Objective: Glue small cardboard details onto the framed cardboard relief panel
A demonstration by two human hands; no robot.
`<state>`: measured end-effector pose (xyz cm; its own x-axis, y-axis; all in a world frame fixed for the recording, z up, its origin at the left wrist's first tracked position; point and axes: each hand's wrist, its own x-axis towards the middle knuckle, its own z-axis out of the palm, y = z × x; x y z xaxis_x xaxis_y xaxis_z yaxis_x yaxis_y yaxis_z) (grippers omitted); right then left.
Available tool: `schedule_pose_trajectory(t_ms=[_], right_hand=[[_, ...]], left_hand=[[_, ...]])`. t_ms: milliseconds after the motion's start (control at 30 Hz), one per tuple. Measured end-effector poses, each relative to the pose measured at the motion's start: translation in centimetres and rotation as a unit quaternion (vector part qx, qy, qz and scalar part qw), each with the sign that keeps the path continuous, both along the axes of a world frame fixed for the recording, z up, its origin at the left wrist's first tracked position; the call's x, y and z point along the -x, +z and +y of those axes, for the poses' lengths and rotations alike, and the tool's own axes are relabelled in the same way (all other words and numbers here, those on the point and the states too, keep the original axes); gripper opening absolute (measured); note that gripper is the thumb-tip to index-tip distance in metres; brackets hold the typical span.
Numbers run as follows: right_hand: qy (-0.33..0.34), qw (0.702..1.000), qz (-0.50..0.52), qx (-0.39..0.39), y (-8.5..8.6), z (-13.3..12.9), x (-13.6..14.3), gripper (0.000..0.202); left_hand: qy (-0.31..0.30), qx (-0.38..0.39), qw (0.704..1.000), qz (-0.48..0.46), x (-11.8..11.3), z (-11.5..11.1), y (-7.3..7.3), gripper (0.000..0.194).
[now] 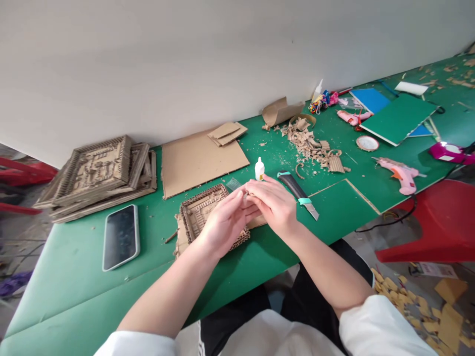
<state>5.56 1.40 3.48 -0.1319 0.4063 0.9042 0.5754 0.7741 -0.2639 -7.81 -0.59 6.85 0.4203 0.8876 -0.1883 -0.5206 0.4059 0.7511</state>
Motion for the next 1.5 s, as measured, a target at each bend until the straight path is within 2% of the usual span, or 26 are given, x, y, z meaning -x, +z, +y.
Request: schedule_pose_trajectory(t_ms=[67,200,367,533,700,833,967,1100,1367,1500], right_hand=[[-0.001,1.000,-0.025,0.006,0.3,0.0,-0.3,0.028],[0.018,0.996,-0.086,0.004,0.8,0.0,-0.8,0.039],[0.003,0.992,-0.127,-0.013,1.0,-0.1,-1.0,0.035],[0.021,0.996,-0.088,-0.024,0.6,0.0,-0.9,0.032],[0.029,0.997,-0.071,-0.010,0.3,0.3,-1.0,0.030],[0.034,0.997,-0.075,0.001,0.3,0.3,-0.9,0.032],[0.079,0.993,-0.075,0.037,0.8,0.1,-0.9,0.039],[0.116,0.987,-0.085,0.077,1.3,0.0,-1.1,0.037],[0.107,0.991,-0.053,0.064,1.1,-0.4,-1.0,0.026],[0.101,0.992,-0.031,0.068,1.0,-0.3,-0.8,0.021]], left_hand=[[0.006,-0.021,1.000,0.000,0.1,0.1,-0.1,0.015],[-0.001,-0.047,0.999,0.026,0.4,0.4,0.0,0.018],[0.008,-0.093,0.991,0.099,0.9,0.5,0.0,0.019],[0.006,-0.167,0.961,0.219,1.5,0.6,0.1,0.021],[-0.022,-0.211,0.939,0.269,2.0,0.7,0.5,0.027],[-0.008,-0.222,0.924,0.312,2.1,0.9,0.5,0.023],[-0.006,-0.226,0.909,0.350,2.3,0.9,0.4,0.025],[-0.010,-0.222,0.907,0.358,2.3,1.0,0.5,0.029],[-0.037,-0.190,0.938,0.289,1.9,1.1,0.2,0.024],[-0.035,-0.199,0.943,0.265,1.9,1.2,-0.1,0.032]])
